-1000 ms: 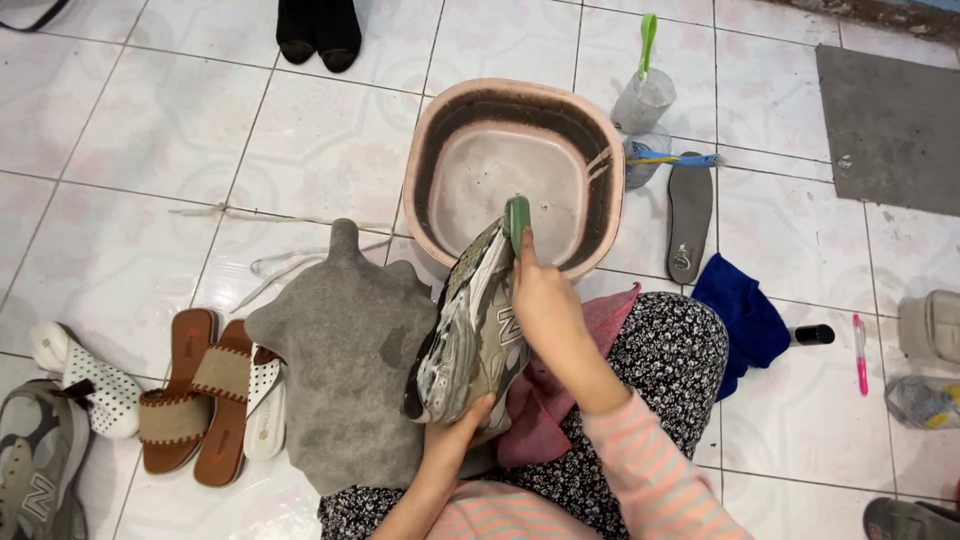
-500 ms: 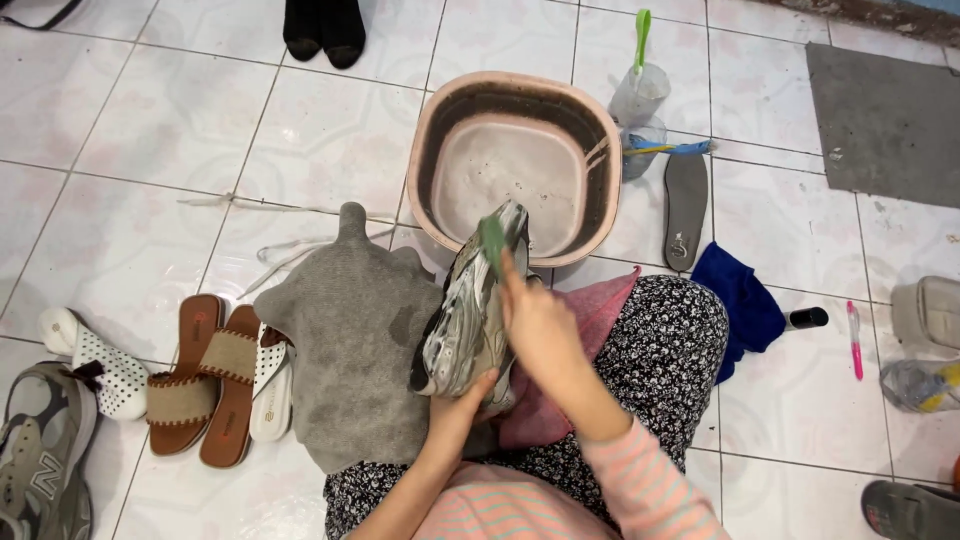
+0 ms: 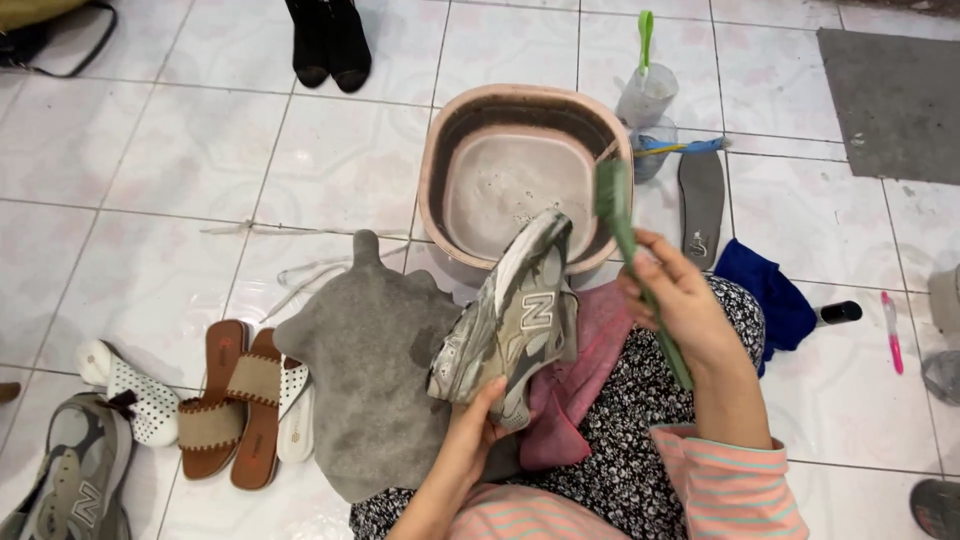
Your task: Deep scrubbing the sole of a sneaker using a brush and soapy water, followed by wiping with a cloth.
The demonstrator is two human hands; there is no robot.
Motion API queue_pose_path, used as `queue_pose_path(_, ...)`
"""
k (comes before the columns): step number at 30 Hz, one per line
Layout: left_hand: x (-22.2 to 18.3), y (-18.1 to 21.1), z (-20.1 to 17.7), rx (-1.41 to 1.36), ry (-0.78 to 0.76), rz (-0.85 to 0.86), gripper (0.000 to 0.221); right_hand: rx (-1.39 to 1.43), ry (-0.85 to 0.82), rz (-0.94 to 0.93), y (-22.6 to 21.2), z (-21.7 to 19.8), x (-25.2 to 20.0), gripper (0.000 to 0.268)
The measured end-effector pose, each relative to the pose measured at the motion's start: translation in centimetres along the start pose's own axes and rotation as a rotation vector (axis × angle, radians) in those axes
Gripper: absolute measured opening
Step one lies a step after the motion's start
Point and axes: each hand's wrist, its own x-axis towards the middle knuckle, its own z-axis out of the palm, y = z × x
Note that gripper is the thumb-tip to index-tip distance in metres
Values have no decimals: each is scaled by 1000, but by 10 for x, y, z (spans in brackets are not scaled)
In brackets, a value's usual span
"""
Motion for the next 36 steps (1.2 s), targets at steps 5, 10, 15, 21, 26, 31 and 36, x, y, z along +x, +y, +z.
queue_pose_path(5,11,1,4,45,66,-23,56,177,12,-206,5,-15,5,37)
queue_pose_path(10,29,-7,-10,163,135,-51,56,-729,257,-167,0,-2,10,42)
queue_pose_path(15,22,33,18,411,104,-46,68,-891,59,-62,4,14,33,33)
queue_pose_path(21,28,43,17,478,120,-74,69,-1122,5,-143,-9,23,56,34)
queue_pose_path(26,31,30,3,425,78,-90,66,-1450,-31,-178,-7,12,80,44)
queue_pose_path(31,42,20,-8,554,141,-135,78,-1406,48,-98,-15,4,98,35)
queue_pose_path(36,48,-5,-31,537,58,115,72,-1317,17,-204,-4,9,89,38)
